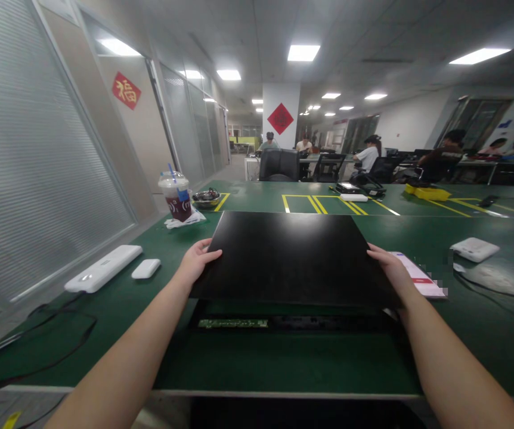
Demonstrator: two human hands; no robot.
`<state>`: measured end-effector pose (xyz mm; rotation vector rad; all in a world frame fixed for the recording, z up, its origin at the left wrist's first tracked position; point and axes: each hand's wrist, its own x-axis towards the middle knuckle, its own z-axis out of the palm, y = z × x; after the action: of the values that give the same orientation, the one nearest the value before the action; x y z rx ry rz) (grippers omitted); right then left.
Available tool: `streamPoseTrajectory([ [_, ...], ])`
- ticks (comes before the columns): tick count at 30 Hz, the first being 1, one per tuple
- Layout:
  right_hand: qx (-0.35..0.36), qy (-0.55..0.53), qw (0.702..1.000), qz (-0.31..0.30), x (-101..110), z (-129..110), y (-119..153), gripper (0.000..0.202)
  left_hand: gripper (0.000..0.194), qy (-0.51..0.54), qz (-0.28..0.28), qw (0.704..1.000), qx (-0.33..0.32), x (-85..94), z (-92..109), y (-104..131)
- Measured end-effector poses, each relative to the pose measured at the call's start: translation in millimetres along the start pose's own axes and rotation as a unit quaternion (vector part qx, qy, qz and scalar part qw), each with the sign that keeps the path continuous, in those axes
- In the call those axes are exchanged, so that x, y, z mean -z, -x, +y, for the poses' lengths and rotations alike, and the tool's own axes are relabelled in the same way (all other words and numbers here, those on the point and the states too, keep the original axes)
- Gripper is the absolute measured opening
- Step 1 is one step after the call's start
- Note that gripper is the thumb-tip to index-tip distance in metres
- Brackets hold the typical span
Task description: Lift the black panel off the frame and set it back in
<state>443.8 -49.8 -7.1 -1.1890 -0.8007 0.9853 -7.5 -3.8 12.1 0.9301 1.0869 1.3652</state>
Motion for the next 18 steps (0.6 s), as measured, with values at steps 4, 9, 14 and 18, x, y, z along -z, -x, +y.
streamPoseTrajectory([
  [4, -0.063, -0.123, 0.987, -0.081, -12, -9, 14, 0.049, 0.047, -0.003, 0.017, 1.000, 0.010, 0.9, 3, -1],
  [9, -0.135, -0.147, 0.978, -0.061, -18, -8, 18, 0.044, 0.028, -0.004, 0.051, 0.996, 0.070, -0.6, 10, 4],
  [14, -0.128, -0.119, 0.984, -0.019, -16, -13, 17, 0.039, 0.023, 0.031, 0.011, 0.984, 0.173, -7.2, 10, 9],
  [18, -0.086, -0.129, 0.988, 0.003, -10, -18, 16, 0.028, 0.031, 0.009, 0.111, 0.993, 0.026, -5.8, 5, 2],
])
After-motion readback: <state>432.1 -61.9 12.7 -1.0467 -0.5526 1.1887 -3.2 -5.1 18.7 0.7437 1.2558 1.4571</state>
